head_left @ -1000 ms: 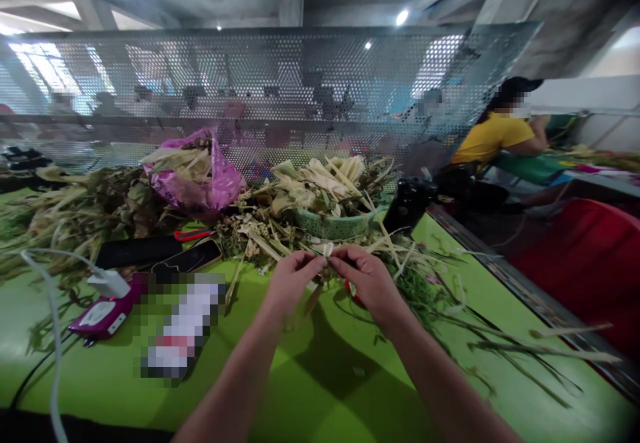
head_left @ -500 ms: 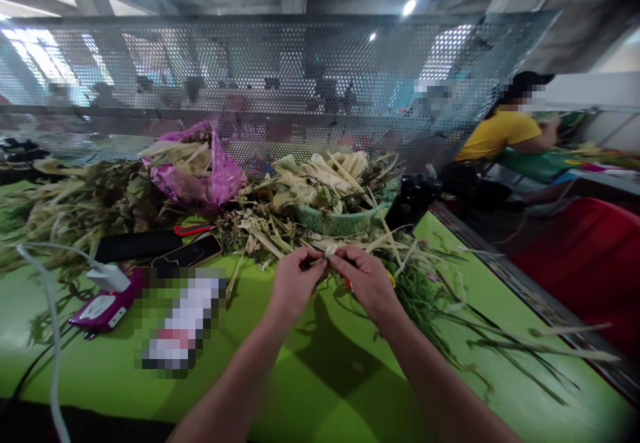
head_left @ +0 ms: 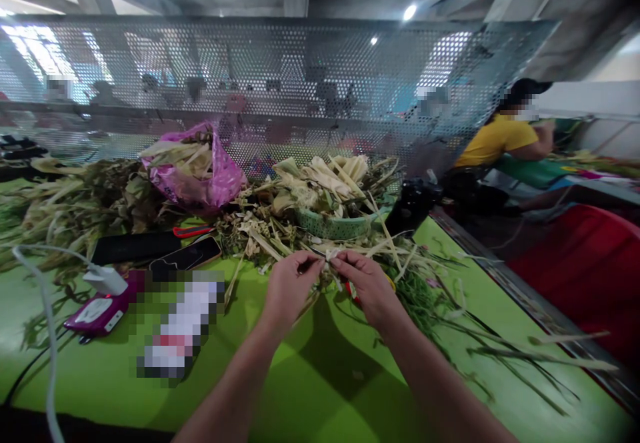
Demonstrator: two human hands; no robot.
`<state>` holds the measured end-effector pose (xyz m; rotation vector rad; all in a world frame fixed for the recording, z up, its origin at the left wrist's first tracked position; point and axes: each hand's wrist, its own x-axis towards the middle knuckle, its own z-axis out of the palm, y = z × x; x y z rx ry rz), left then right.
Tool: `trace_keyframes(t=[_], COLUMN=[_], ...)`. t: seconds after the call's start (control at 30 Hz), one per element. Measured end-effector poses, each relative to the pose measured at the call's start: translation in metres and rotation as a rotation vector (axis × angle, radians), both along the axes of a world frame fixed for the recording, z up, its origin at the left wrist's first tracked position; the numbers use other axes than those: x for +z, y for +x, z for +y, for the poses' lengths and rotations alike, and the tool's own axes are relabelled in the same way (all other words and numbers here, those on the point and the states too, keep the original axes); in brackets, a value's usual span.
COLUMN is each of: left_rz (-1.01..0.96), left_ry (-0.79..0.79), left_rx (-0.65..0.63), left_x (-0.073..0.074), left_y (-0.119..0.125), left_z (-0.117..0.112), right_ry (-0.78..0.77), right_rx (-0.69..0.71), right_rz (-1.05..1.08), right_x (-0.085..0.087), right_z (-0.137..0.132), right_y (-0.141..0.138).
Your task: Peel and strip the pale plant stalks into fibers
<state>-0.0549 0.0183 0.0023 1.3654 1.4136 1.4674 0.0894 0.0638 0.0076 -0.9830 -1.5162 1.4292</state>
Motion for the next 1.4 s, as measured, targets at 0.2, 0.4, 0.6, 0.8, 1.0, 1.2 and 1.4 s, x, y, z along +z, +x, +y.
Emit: trace_keyframes(t=[0.2, 0.4, 0.6, 0.8, 1.0, 1.2, 1.4], left_rz=[0.179, 0.178, -0.059, -0.055, 0.091, 0.137, 0.058], left_ry=[0.082, 0.238, 0.127, 0.087, 0.05, -0.045, -0.114], left_rx=[0.094, 0.07, -0.072, -0.027, -0.048, -0.081, -0.144], left_x=[0.001, 0.002, -0.001, -0.007, -0.013, -0.02, -0.025], left_y=[0.001, 0.003, 0.007, 0.002, -0.006, -0.008, -0.005], left_z=[-0.001, -0.001, 0.0, 0.004, 0.006, 0.01, 0.015], right_ry=[-0.021, -0.017, -0.082, 0.062, 0.381, 0.532, 0.596], right_rx=[0.029, 0.045, 0.018, 0.119, 0.111, 0.019, 0.019], right_rz=[0.01, 0.008, 0.045, -0.156, -0.617, -0.617, -0.587], right_x=[-0.004, -0.002, -0.008, -0.006, 0.004, 0.013, 0.018], right_z=[0.003, 0.0, 0.0, 0.006, 0.011, 0.007, 0.0], right_y=[0.0, -0.004, -0.004, 0.002, 0.022, 0.027, 0.019])
